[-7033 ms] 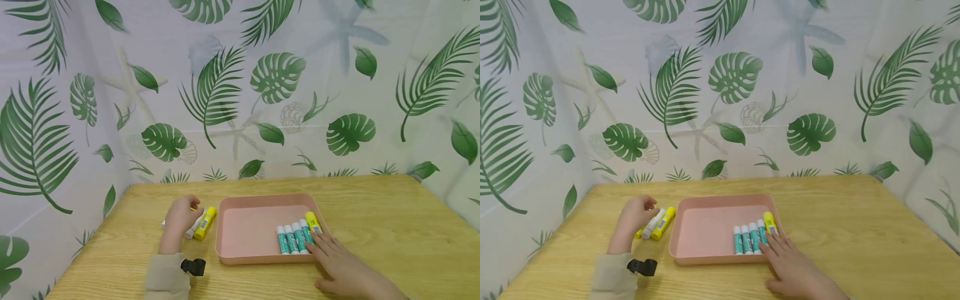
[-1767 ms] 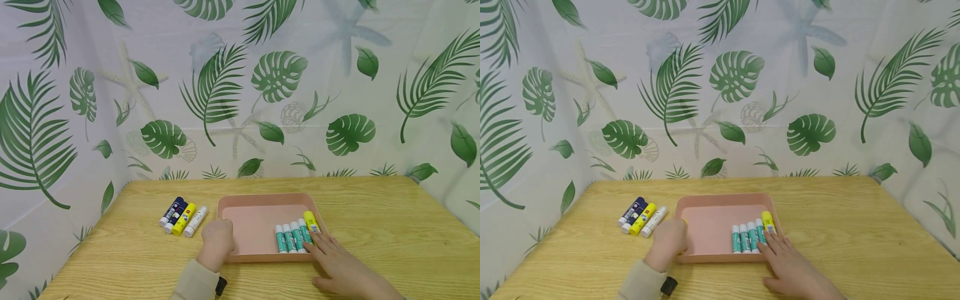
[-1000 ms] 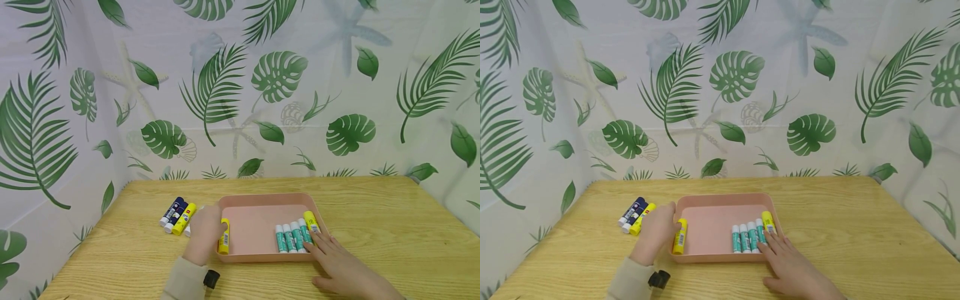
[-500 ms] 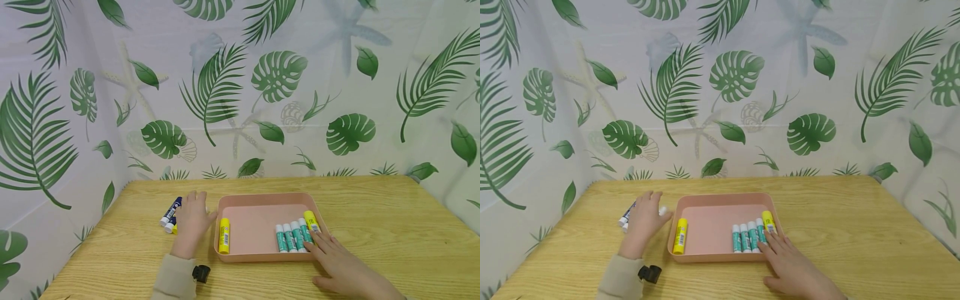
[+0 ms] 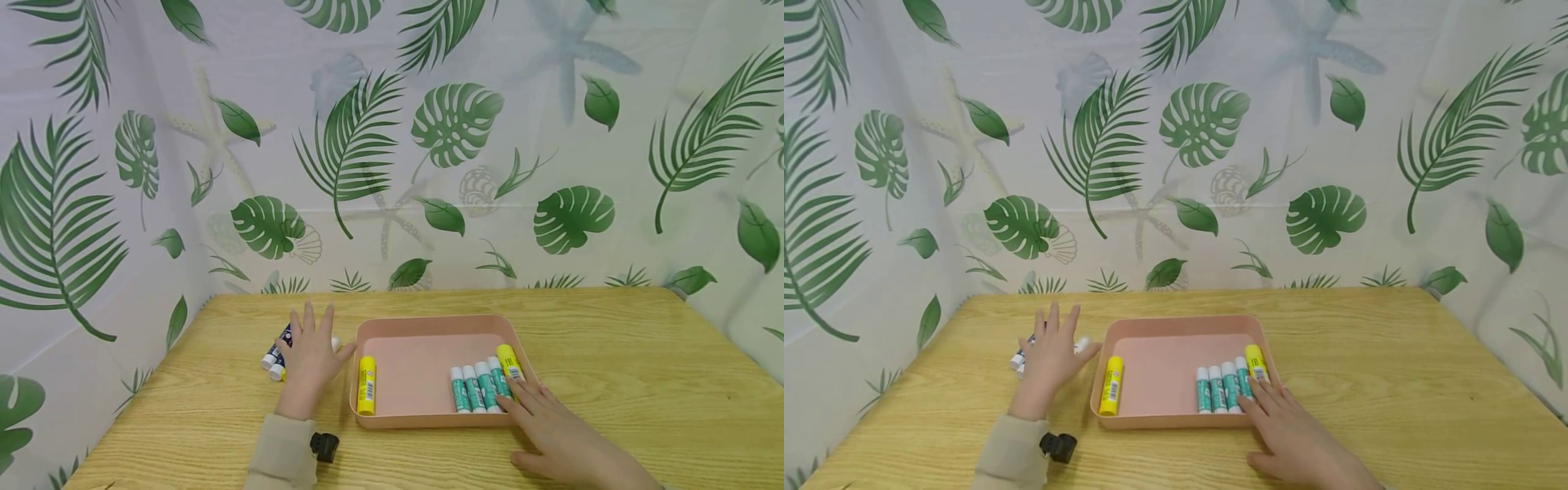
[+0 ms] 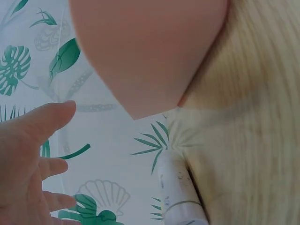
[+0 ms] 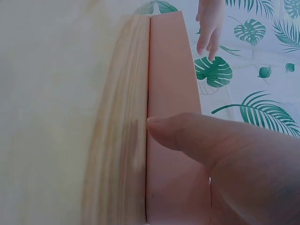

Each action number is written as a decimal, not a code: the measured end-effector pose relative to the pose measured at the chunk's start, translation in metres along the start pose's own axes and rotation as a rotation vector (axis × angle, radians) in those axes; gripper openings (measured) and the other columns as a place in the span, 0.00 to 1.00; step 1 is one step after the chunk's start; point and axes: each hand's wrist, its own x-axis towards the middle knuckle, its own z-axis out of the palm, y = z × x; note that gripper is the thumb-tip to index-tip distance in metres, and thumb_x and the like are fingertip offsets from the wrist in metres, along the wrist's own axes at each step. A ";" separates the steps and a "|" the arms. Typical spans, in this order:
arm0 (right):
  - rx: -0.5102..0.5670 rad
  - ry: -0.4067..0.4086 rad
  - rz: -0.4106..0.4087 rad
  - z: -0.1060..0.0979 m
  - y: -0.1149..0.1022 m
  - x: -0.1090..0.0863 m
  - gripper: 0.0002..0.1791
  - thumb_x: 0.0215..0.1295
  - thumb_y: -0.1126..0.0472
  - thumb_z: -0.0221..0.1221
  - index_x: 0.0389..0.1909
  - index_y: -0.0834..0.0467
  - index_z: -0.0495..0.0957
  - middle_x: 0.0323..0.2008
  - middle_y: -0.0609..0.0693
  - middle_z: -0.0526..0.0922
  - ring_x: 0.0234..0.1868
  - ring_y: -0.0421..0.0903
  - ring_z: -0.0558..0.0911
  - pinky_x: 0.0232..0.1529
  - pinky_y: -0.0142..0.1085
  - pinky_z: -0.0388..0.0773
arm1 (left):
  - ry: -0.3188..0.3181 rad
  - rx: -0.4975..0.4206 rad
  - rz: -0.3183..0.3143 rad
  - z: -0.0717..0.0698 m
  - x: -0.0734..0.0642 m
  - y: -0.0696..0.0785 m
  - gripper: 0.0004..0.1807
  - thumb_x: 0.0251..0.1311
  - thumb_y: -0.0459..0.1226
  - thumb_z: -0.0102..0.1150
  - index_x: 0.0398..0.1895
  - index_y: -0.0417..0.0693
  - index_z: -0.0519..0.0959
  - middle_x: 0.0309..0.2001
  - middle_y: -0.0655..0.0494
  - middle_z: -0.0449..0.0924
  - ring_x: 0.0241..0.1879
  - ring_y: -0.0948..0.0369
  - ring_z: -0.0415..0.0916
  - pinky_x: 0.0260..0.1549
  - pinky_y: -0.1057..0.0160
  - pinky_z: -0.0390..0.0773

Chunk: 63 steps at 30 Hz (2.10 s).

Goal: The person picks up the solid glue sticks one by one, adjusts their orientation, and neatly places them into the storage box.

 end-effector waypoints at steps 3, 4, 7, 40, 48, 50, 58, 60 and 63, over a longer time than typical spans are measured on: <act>-0.009 0.003 -0.005 0.000 0.000 0.000 0.40 0.54 0.42 0.56 0.62 0.63 0.59 0.65 0.63 0.51 0.65 0.57 0.49 0.52 0.20 0.17 | -0.018 -0.035 -0.007 0.003 0.001 -0.004 0.40 0.52 0.54 0.54 0.65 0.47 0.56 0.65 0.36 0.47 0.63 0.38 0.41 0.51 0.32 0.47; -0.008 0.002 -0.004 0.000 0.000 0.000 0.40 0.54 0.43 0.56 0.62 0.63 0.59 0.65 0.63 0.51 0.65 0.57 0.49 0.52 0.20 0.17 | -0.019 -0.048 -0.006 0.003 0.000 -0.004 0.38 0.53 0.53 0.54 0.64 0.45 0.58 0.63 0.35 0.50 0.62 0.38 0.45 0.52 0.34 0.51; -0.001 -0.002 0.002 0.000 -0.001 0.000 0.40 0.54 0.43 0.55 0.62 0.62 0.59 0.65 0.63 0.50 0.65 0.57 0.49 0.52 0.20 0.17 | -0.039 -0.079 -0.010 0.006 0.000 -0.007 0.34 0.55 0.49 0.54 0.60 0.40 0.62 0.58 0.35 0.59 0.56 0.40 0.58 0.49 0.41 0.63; 0.027 -0.026 0.038 0.000 0.001 0.002 0.39 0.54 0.42 0.55 0.63 0.60 0.59 0.65 0.60 0.50 0.65 0.56 0.48 0.63 0.46 0.36 | -0.257 -0.085 -0.076 0.013 0.000 -0.017 0.14 0.49 0.31 0.60 0.40 0.37 0.74 0.29 0.50 0.73 0.28 0.57 0.67 0.29 0.59 0.71; 0.024 -0.019 0.024 0.001 0.000 0.002 0.39 0.54 0.44 0.56 0.62 0.61 0.59 0.65 0.61 0.50 0.65 0.56 0.49 0.55 0.23 0.20 | -0.264 -0.103 -0.031 0.022 0.001 -0.019 0.20 0.53 0.29 0.54 0.52 0.38 0.70 0.44 0.44 0.75 0.37 0.54 0.72 0.39 0.52 0.72; 0.022 -0.021 0.026 0.000 0.000 0.002 0.39 0.54 0.44 0.56 0.62 0.61 0.60 0.65 0.61 0.50 0.65 0.56 0.48 0.62 0.35 0.27 | -0.278 -0.111 -0.034 0.023 0.001 -0.019 0.23 0.52 0.28 0.54 0.55 0.40 0.69 0.47 0.44 0.73 0.40 0.53 0.71 0.41 0.51 0.71; 0.009 -0.025 0.028 -0.001 -0.001 0.002 0.40 0.54 0.42 0.56 0.62 0.61 0.60 0.65 0.61 0.51 0.65 0.56 0.49 0.58 0.57 0.48 | -0.336 -0.053 -0.071 0.018 -0.003 -0.018 0.20 0.43 0.30 0.62 0.42 0.39 0.71 0.30 0.49 0.72 0.27 0.55 0.68 0.24 0.58 0.70; 0.009 -0.027 0.028 -0.001 -0.001 0.002 0.40 0.54 0.42 0.55 0.62 0.61 0.59 0.65 0.61 0.51 0.65 0.56 0.49 0.58 0.57 0.48 | -0.345 -0.038 -0.081 0.016 -0.004 -0.017 0.17 0.42 0.32 0.63 0.37 0.39 0.70 0.26 0.50 0.69 0.24 0.56 0.67 0.21 0.60 0.69; 0.013 -0.027 0.028 -0.001 -0.001 0.002 0.39 0.54 0.42 0.55 0.62 0.61 0.60 0.65 0.61 0.50 0.65 0.56 0.48 0.59 0.56 0.47 | -0.347 -0.042 -0.088 0.015 -0.005 -0.016 0.14 0.45 0.33 0.62 0.34 0.39 0.71 0.25 0.51 0.68 0.24 0.56 0.66 0.21 0.61 0.68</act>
